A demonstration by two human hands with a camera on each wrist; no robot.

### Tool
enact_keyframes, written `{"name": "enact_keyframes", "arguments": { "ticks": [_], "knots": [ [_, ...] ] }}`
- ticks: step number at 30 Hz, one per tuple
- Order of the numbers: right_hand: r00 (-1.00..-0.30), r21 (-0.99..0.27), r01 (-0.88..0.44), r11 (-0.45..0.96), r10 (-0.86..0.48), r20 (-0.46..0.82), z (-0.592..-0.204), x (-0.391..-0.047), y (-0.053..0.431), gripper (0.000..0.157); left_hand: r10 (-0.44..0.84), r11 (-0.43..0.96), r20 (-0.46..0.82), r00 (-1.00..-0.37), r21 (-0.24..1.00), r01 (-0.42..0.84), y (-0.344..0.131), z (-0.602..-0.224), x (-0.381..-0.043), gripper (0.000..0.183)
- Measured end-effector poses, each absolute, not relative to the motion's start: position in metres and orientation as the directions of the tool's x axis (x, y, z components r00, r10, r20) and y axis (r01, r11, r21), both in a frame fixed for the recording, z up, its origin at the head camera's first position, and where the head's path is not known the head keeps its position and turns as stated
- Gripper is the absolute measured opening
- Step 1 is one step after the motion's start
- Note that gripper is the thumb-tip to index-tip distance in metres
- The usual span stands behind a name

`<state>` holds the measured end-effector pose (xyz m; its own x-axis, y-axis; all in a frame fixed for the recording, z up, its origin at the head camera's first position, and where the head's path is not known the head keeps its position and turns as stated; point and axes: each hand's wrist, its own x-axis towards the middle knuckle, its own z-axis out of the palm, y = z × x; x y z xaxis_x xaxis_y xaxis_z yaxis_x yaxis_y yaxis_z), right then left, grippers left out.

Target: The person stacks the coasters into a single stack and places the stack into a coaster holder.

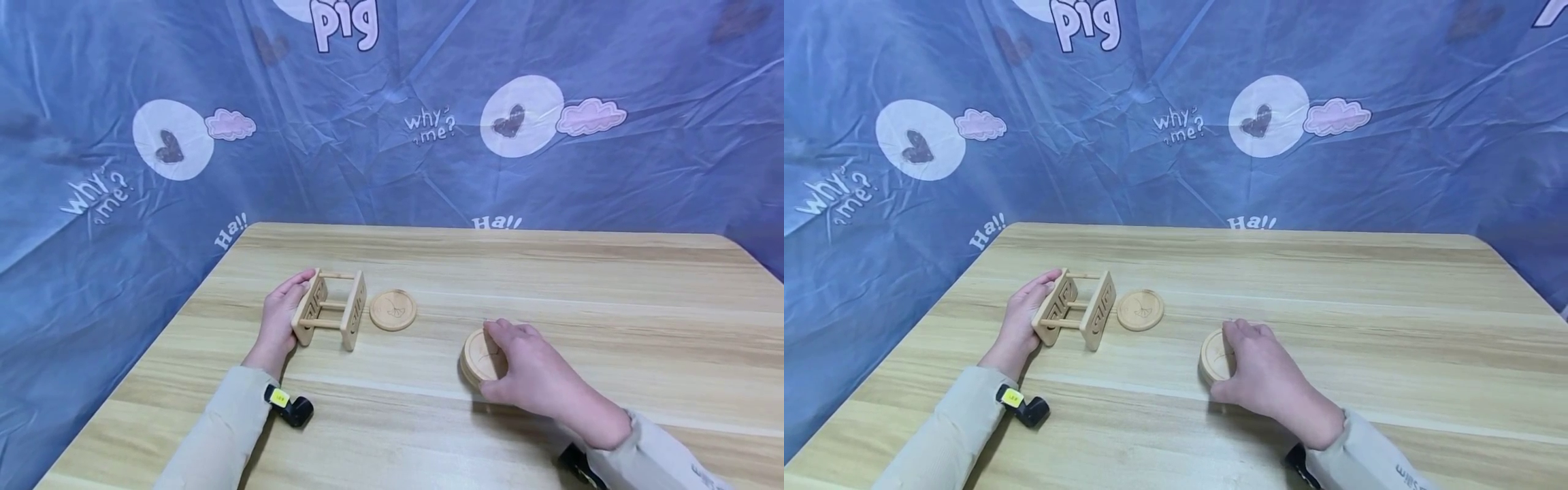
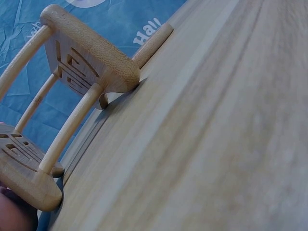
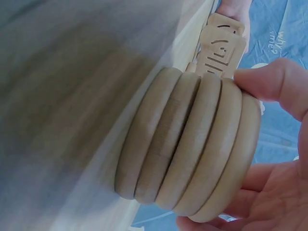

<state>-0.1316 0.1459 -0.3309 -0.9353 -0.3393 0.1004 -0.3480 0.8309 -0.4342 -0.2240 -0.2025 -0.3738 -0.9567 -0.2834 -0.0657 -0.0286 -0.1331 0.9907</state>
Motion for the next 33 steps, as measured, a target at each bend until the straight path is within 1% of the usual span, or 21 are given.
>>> {"name": "enact_keyframes", "arguments": {
  "ticks": [6,10,14,16,21,24,30,33],
  "knots": [
    [-0.935,-0.436,-0.334,0.835,-0.354,0.039,-0.331,-0.13,0.147,0.09,-0.271,-0.118,-0.063,-0.96,0.992,-0.032,-0.202,-0.375,-0.222,0.038],
    [-0.934,-0.427,-0.335,0.84,-0.356,0.033,-0.331,-0.128,0.147,0.092,-0.26,-0.12,-0.06,-0.964,0.992,-0.03,-0.202,-0.375,-0.222,0.039],
    [-0.935,-0.398,-0.335,0.854,-0.352,0.033,-0.328,-0.126,0.146,0.101,-0.256,-0.119,-0.056,-0.965,0.993,-0.026,-0.202,-0.374,-0.221,0.04],
    [-0.934,-0.389,-0.344,0.855,-0.354,0.049,-0.325,-0.126,0.145,0.103,-0.258,-0.118,-0.056,-0.965,0.993,-0.026,-0.202,-0.373,-0.221,0.039],
    [-0.917,-0.392,-0.392,0.832,-0.385,0.099,-0.314,-0.131,0.137,0.1,-0.271,-0.113,-0.052,-0.961,0.993,-0.022,-0.202,-0.374,-0.222,0.039],
    [-0.912,-0.399,-0.403,0.823,-0.398,0.1,-0.305,-0.134,0.129,0.099,-0.273,-0.102,-0.054,-0.961,0.994,-0.027,-0.203,-0.374,-0.221,0.039],
    [-0.917,-0.398,-0.376,0.837,-0.398,0.028,-0.292,-0.141,0.113,0.098,-0.27,-0.109,-0.058,-0.961,0.994,-0.029,-0.203,-0.374,-0.221,0.039],
    [-0.913,-0.421,-0.366,0.83,-0.408,-0.011,-0.289,-0.144,0.108,0.095,-0.273,-0.122,-0.056,-0.96,0.992,-0.023,-0.203,-0.374,-0.222,0.039]
  ]
}}
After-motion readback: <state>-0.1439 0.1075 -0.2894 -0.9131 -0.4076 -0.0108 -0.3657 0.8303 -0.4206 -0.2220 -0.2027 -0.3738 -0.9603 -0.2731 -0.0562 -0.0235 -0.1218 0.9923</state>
